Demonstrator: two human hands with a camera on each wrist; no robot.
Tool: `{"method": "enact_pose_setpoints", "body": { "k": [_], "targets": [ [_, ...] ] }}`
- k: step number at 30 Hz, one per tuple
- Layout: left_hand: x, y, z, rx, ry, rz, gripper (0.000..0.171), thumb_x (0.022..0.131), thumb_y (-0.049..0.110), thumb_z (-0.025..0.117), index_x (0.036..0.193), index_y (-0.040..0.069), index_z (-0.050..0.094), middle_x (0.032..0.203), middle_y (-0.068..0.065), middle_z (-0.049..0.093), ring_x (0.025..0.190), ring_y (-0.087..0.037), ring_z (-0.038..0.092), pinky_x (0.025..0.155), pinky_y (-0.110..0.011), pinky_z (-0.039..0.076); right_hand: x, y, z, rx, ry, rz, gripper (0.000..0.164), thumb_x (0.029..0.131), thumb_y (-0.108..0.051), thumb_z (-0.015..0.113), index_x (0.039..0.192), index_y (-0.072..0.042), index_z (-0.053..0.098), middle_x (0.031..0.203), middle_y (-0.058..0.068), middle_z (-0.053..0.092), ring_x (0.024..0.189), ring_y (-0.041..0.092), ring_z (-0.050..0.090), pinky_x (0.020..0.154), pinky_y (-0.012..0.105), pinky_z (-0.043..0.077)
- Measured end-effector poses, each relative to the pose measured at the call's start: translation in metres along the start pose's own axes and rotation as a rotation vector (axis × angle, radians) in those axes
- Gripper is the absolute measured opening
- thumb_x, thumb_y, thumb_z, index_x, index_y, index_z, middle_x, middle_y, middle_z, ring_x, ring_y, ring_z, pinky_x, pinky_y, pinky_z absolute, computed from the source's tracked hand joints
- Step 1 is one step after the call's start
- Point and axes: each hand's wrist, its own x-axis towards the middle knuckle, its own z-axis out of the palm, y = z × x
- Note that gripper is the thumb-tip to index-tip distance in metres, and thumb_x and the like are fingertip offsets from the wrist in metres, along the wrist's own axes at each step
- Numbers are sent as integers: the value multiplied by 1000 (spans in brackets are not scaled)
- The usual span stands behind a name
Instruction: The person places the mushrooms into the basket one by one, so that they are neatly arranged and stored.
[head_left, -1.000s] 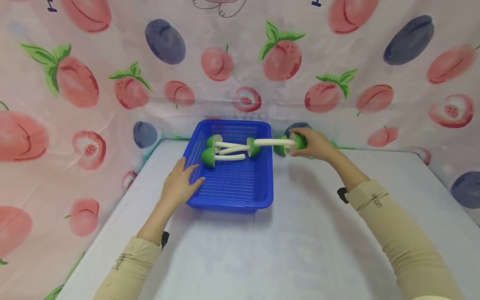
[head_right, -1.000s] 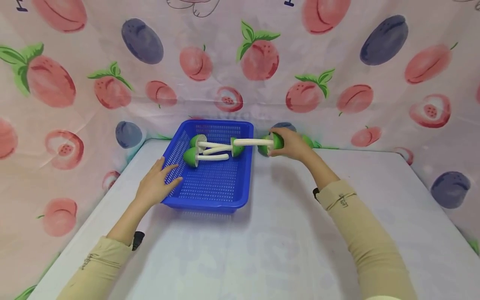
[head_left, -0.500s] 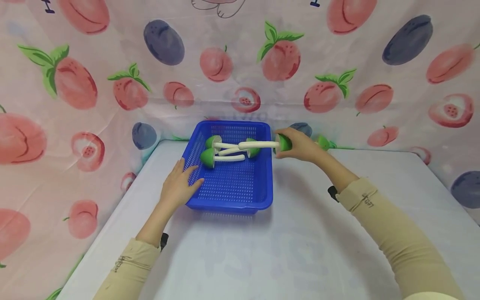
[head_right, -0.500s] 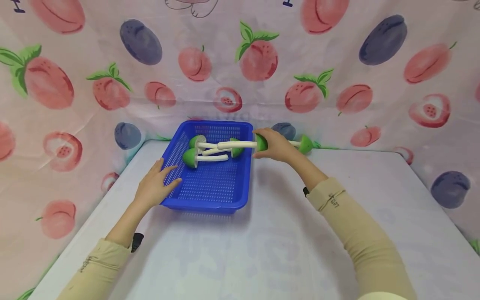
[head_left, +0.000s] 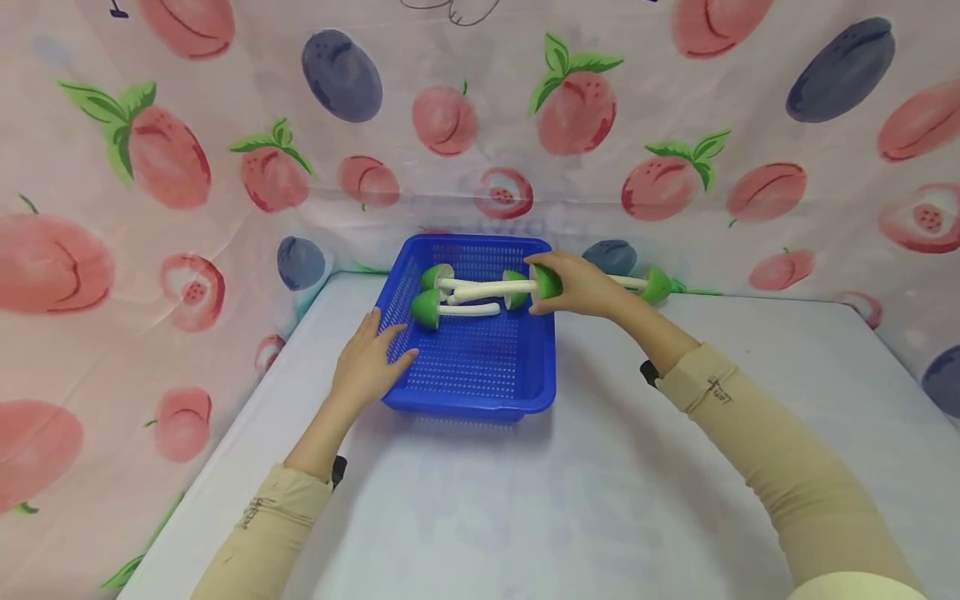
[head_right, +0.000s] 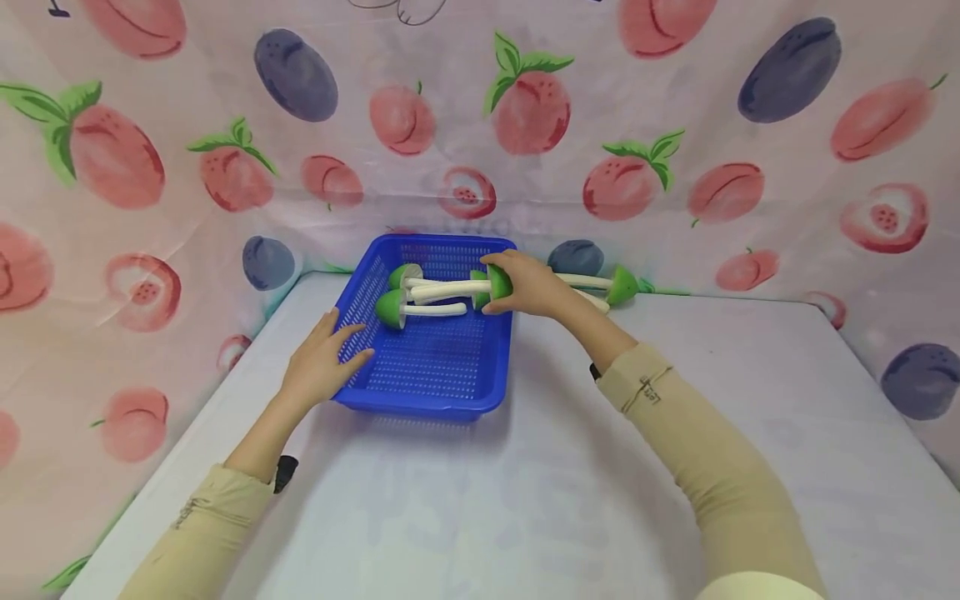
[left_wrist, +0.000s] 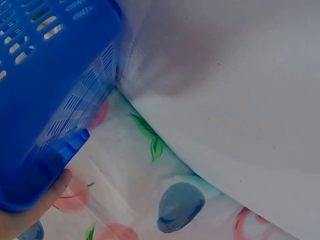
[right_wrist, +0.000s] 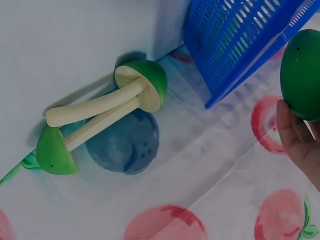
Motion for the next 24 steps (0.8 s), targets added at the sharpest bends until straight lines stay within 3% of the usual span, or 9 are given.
{"method": "enact_pose_setpoints", "body": {
  "k": [8,15,24],
  "targets": [
    [0,2,1,3,9,0,56,93,39,53,136,4,49,152,-30,19,143,-42,16,112,-60,23,19,-7,10,-42,-54,-23,75,79,-31,76,140,-3,42,132,21,50,107,31,52,86,42,50],
    [-3,0,3,2,-8,-2,57,93,40,52,137,4,48,152,-30,19,143,-43,16,112,-59,24,29,-5,28,-31,-74,-7,75,78,-29,77,139,-2,42,137,21,48,122,34,49,99,46,44],
    [0,2,1,-13,5,-6,57,93,40,53,137,4,47,152,-30,19,143,-43,15,111,-61,23,38,1,43,-53,-67,-11,75,78,-32,77,139,-2,44,136,20,51,120,33,51,98,45,45]
  ]
}}
